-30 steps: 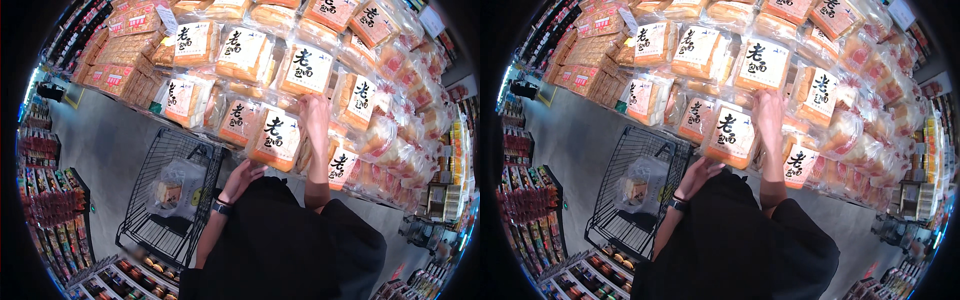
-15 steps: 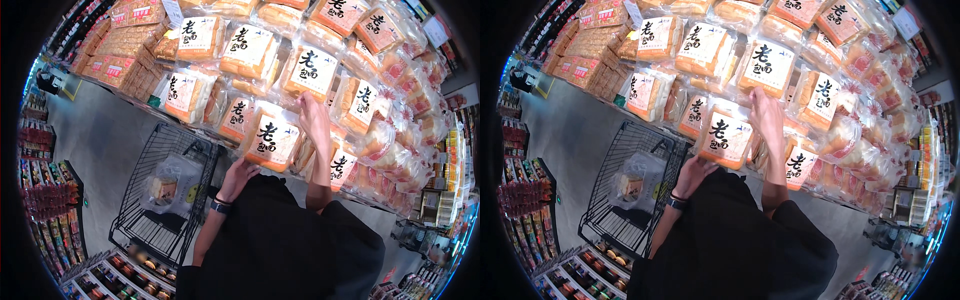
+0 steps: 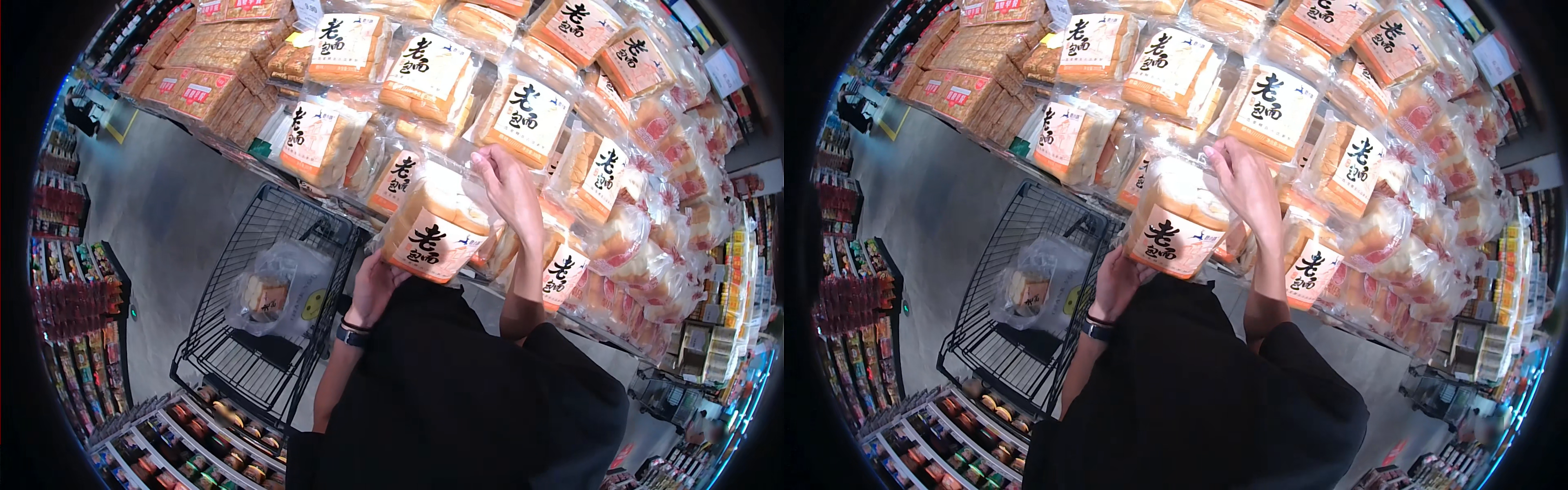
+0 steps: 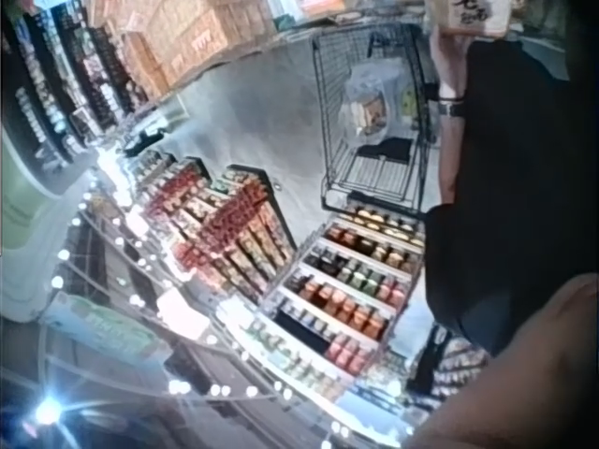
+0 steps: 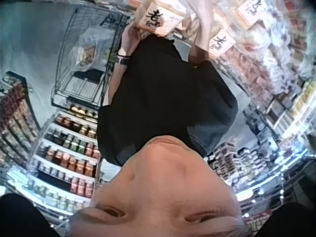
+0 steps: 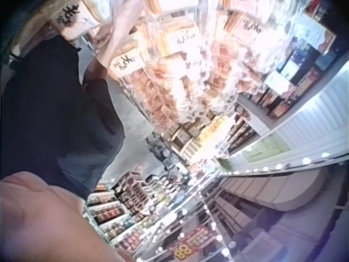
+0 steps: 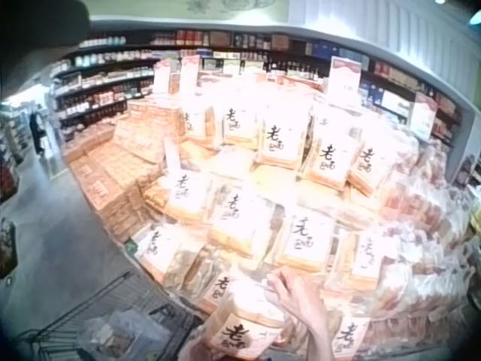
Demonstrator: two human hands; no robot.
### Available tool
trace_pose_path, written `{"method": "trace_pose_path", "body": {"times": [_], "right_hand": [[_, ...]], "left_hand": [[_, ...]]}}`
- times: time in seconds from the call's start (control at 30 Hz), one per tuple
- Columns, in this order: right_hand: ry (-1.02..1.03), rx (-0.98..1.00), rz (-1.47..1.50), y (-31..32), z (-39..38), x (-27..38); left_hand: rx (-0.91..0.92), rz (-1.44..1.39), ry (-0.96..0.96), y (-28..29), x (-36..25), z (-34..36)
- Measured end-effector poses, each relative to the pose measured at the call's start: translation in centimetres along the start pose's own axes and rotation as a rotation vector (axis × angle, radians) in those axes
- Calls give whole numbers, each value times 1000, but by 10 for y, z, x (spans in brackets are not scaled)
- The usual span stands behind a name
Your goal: Selecting bags of bread from a supermarket shelf and placing them into a shopping cart.
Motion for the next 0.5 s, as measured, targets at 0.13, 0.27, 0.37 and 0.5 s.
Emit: {"method": "trace_pose_path", "body": {"times": [0.13, 0.27, 0.37, 0.5], "right_hand": [[73, 154, -55, -18, -2, 5], [58, 316, 39, -43, -6, 4], [80, 440, 41, -64, -11, 20], [131, 554, 151, -95, -21, 40]], "left_hand": [[-9, 8, -9, 9, -6, -9], [-79, 43, -40, 24, -16, -20], [-144, 1, -70, 48, -20, -32], [-216, -5, -141, 63, -29, -50]]}}
Point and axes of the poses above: each hand's wrist, its own z-axis towards the middle knuckle, its own y-axis out of the back of the hand, x = y × z, the point moved 9 cm from there along z, towards the middle knuckle, and after that the axes turned 2 degrees about z, right-handed, at the moved point
